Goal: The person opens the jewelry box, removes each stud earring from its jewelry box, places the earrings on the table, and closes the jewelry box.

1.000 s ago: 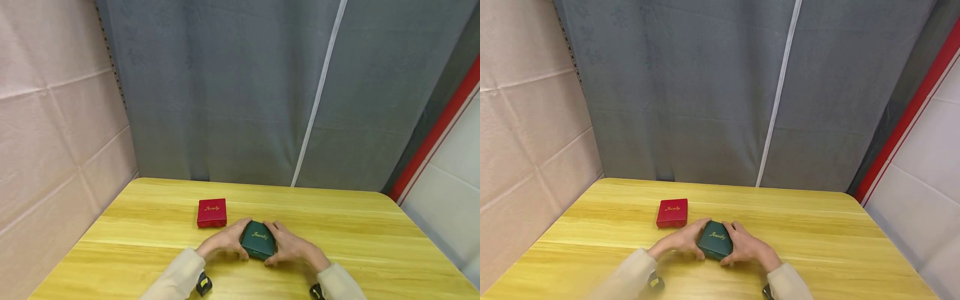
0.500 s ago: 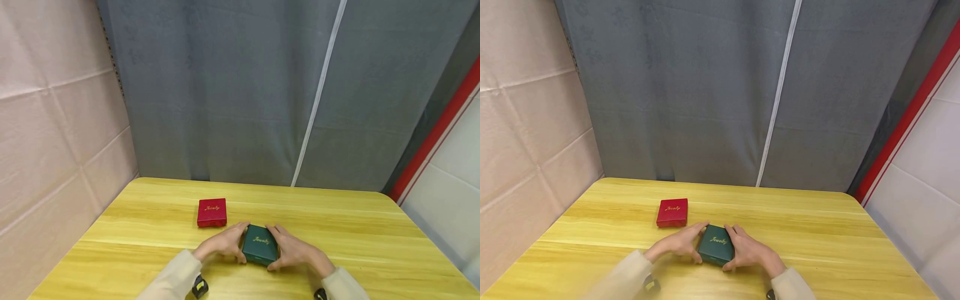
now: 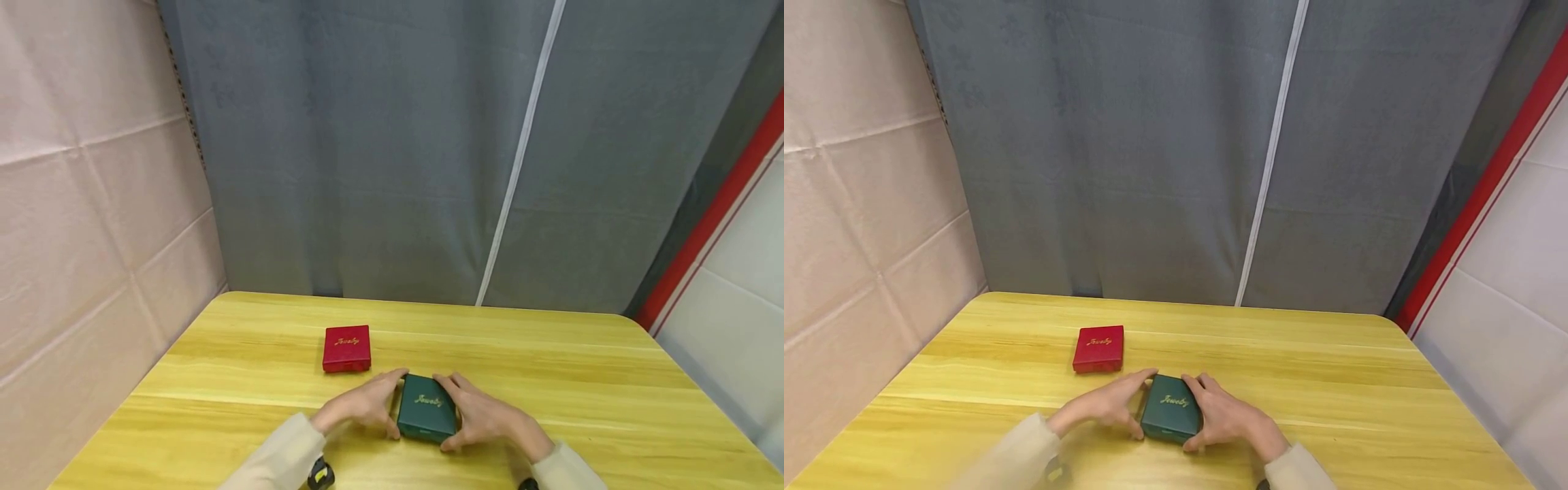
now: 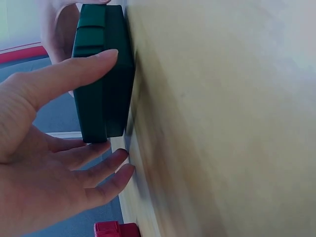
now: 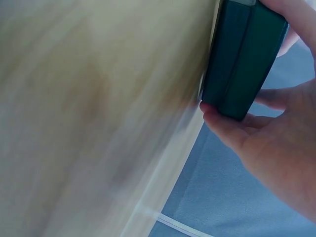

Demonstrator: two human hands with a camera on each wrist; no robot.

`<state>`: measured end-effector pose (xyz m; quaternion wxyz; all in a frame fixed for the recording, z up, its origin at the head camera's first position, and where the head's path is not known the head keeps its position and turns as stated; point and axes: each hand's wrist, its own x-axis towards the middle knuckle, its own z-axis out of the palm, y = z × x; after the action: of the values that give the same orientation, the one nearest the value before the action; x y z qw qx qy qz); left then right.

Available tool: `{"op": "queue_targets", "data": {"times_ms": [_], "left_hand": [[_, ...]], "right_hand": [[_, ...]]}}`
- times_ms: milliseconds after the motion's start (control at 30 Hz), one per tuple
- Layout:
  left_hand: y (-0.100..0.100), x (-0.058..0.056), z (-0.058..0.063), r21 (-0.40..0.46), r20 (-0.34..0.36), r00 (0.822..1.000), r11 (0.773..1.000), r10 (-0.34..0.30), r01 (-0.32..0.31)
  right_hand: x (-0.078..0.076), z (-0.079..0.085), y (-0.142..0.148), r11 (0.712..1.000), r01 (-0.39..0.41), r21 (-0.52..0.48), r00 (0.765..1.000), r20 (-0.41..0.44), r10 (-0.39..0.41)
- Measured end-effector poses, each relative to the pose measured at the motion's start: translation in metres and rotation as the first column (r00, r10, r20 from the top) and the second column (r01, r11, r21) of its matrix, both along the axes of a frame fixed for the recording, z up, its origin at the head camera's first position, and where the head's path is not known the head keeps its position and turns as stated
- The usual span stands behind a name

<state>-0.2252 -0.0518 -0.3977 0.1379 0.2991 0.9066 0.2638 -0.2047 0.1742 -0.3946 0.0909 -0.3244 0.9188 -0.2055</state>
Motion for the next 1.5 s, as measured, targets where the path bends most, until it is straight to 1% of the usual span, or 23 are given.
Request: {"op": "queue_targets", "data": {"times_ms": [133, 333, 500, 700, 1100, 1233, 1367, 1500], "left_hand": [[-0.001, 0.002, 0.001, -0.008, -0.01, 1.0, 1.0, -0.022, 0.022], [-0.002, 0.005, 0.001, -0.011, -0.011, 0.999, 0.999, -0.032, 0.032], [-0.003, 0.007, -0.001, -0.002, -0.014, 0.999, 0.999, -0.044, 0.044], [-0.005, 0.01, -0.002, 0.0, -0.012, 0.999, 0.999, -0.048, 0.048], [-0.01, 0.018, 0.002, -0.008, -0.044, 0.996, 0.997, -0.083, 0.083], [-0.01, 0.02, 0.002, -0.02, -0.068, 0.993, 0.995, -0.096, 0.095], [-0.008, 0.021, 0.001, -0.026, -0.082, 0.993, 0.996, -0.086, 0.084], [-0.006, 0.023, -0.001, -0.032, -0.107, 0.992, 0.997, -0.067, 0.064]], "right_hand": [[0.002, 0.0, 0.001, 1.0, -0.007, 0.001, 1.0, -0.007, 0.007], [0.005, 0.0, 0.002, 1.0, -0.008, 0.001, 1.0, 0.014, 0.008], [0.006, -0.001, 0.002, 1.0, -0.014, -0.001, 1.0, 0.01, 0.014], [0.008, -0.002, 0.002, 0.999, -0.04, -0.012, 0.999, 0.003, 0.04], [0.011, -0.002, 0.001, 0.997, -0.075, -0.019, 0.997, -0.007, 0.075], [0.012, -0.002, 0.001, 0.997, -0.08, -0.014, 0.997, -0.012, 0.079], [0.013, -0.002, 0.002, 0.997, -0.074, -0.004, 0.997, -0.003, 0.074], [0.014, 0.0, 0.001, 0.998, -0.067, 0.014, 0.998, -0.014, 0.067]]}}
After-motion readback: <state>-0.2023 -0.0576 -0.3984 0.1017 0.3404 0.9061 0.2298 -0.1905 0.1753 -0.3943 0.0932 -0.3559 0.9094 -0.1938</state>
